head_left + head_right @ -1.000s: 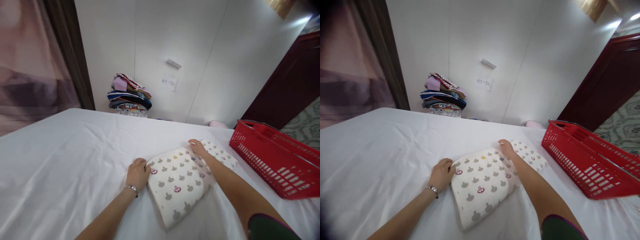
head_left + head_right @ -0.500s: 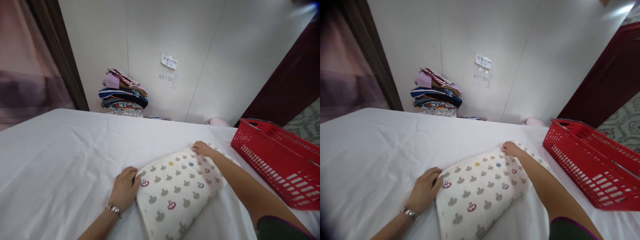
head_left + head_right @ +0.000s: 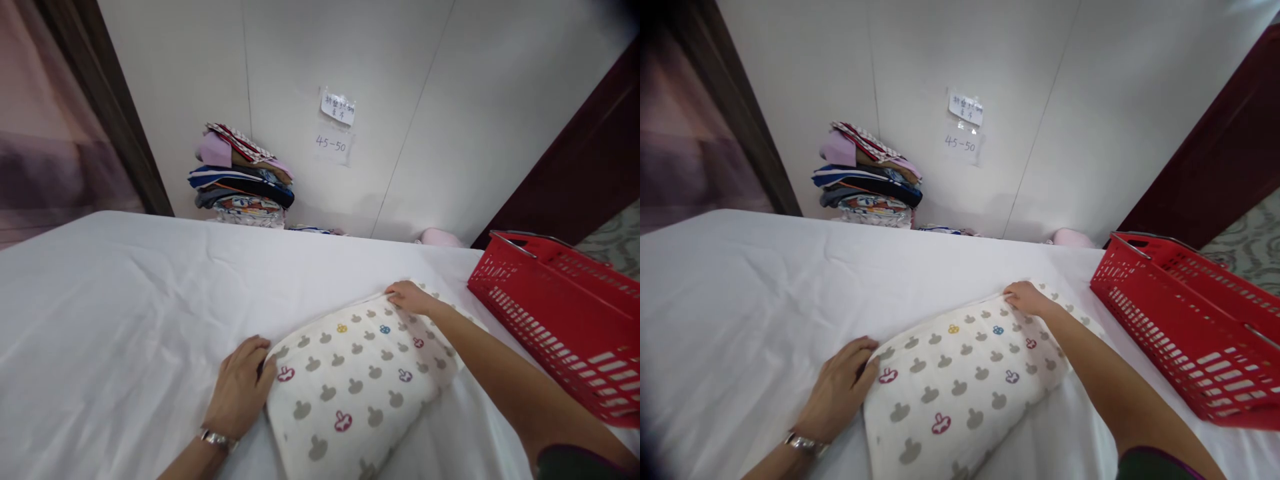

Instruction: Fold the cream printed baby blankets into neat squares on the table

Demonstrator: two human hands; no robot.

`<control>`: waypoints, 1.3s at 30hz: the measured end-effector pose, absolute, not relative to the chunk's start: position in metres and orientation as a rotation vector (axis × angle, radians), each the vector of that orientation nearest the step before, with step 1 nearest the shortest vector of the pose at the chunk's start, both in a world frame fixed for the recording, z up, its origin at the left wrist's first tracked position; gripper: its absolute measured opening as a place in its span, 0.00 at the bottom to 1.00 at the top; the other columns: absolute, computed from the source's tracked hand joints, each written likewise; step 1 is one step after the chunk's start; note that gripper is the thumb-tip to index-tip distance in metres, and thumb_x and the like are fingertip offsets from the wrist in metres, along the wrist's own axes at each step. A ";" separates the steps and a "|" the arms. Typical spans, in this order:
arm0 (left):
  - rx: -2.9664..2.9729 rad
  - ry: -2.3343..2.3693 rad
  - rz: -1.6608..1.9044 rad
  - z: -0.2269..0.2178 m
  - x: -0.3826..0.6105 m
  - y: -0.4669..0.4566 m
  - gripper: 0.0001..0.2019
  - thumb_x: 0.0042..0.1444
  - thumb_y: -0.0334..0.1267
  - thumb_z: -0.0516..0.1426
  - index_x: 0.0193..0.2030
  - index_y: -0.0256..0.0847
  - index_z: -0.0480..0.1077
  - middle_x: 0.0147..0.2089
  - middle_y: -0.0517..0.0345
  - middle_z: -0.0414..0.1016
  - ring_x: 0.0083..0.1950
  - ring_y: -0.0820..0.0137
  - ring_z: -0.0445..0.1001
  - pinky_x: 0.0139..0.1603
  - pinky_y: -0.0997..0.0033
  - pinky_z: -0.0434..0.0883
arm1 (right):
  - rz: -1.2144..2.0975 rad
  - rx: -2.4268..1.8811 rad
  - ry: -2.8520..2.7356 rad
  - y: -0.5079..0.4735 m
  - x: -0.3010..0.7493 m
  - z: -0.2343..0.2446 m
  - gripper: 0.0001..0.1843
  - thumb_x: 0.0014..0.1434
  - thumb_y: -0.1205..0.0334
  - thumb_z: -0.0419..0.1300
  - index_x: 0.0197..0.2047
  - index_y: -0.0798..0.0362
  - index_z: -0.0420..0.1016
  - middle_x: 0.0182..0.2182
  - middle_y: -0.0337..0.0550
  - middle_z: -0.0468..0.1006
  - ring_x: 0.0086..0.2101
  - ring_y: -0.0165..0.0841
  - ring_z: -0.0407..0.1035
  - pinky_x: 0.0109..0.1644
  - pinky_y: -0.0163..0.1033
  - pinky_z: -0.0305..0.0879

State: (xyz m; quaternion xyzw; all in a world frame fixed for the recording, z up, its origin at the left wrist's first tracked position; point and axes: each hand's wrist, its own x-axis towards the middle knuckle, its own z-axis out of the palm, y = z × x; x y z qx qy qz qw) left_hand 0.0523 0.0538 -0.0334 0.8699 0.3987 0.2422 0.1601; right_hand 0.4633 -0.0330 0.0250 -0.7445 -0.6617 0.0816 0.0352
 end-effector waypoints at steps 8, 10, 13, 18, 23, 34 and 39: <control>2.473 1.134 0.670 -0.032 0.052 0.053 0.15 0.56 0.43 0.46 0.28 0.42 0.70 0.45 0.56 0.71 0.51 0.63 0.67 0.51 0.58 0.64 | 0.395 -2.344 -1.898 -0.023 0.468 0.025 0.09 0.50 0.62 0.53 0.32 0.51 0.74 0.33 0.40 0.77 0.34 0.34 0.68 0.37 0.34 0.60; 2.478 1.122 0.697 -0.032 0.052 0.053 0.15 0.56 0.43 0.46 0.28 0.42 0.70 0.45 0.55 0.71 0.51 0.64 0.67 0.51 0.59 0.65 | 0.319 -2.363 -1.841 -0.021 0.467 0.020 0.10 0.52 0.63 0.51 0.33 0.52 0.73 0.34 0.41 0.76 0.34 0.33 0.67 0.37 0.34 0.59; 2.475 1.129 0.732 -0.031 0.053 0.052 0.14 0.55 0.43 0.47 0.28 0.42 0.70 0.44 0.56 0.72 0.50 0.64 0.67 0.49 0.60 0.65 | 0.249 -2.380 -1.795 -0.017 0.464 0.012 0.11 0.52 0.64 0.50 0.33 0.53 0.73 0.35 0.43 0.75 0.36 0.34 0.66 0.40 0.35 0.58; 2.477 1.129 0.710 -0.030 0.053 0.052 0.14 0.55 0.43 0.47 0.27 0.42 0.69 0.45 0.56 0.72 0.51 0.64 0.67 0.50 0.60 0.65 | 0.294 -2.375 -1.833 -0.016 0.464 0.013 0.09 0.50 0.63 0.54 0.33 0.51 0.75 0.35 0.42 0.77 0.36 0.35 0.67 0.41 0.36 0.58; 2.467 1.124 0.689 -0.031 0.052 0.053 0.13 0.56 0.42 0.47 0.27 0.42 0.69 0.45 0.56 0.71 0.51 0.65 0.67 0.51 0.60 0.64 | 0.367 -2.344 -1.854 -0.015 0.468 0.021 0.10 0.51 0.59 0.54 0.33 0.50 0.76 0.32 0.39 0.78 0.32 0.33 0.69 0.36 0.34 0.61; 2.464 1.127 0.649 -0.029 0.052 0.054 0.14 0.55 0.43 0.46 0.27 0.42 0.69 0.45 0.56 0.71 0.51 0.64 0.67 0.51 0.59 0.64 | 0.006 -2.293 -1.814 -0.015 0.464 -0.003 0.11 0.56 0.61 0.51 0.37 0.50 0.74 0.37 0.41 0.76 0.42 0.33 0.66 0.53 0.39 0.53; 2.471 1.109 0.671 -0.030 0.052 0.054 0.14 0.55 0.43 0.47 0.27 0.42 0.69 0.44 0.55 0.71 0.50 0.64 0.67 0.51 0.59 0.65 | -0.166 -2.478 -1.527 -0.038 0.504 0.000 0.16 0.57 0.63 0.48 0.46 0.53 0.71 0.49 0.45 0.70 0.51 0.35 0.60 0.56 0.40 0.51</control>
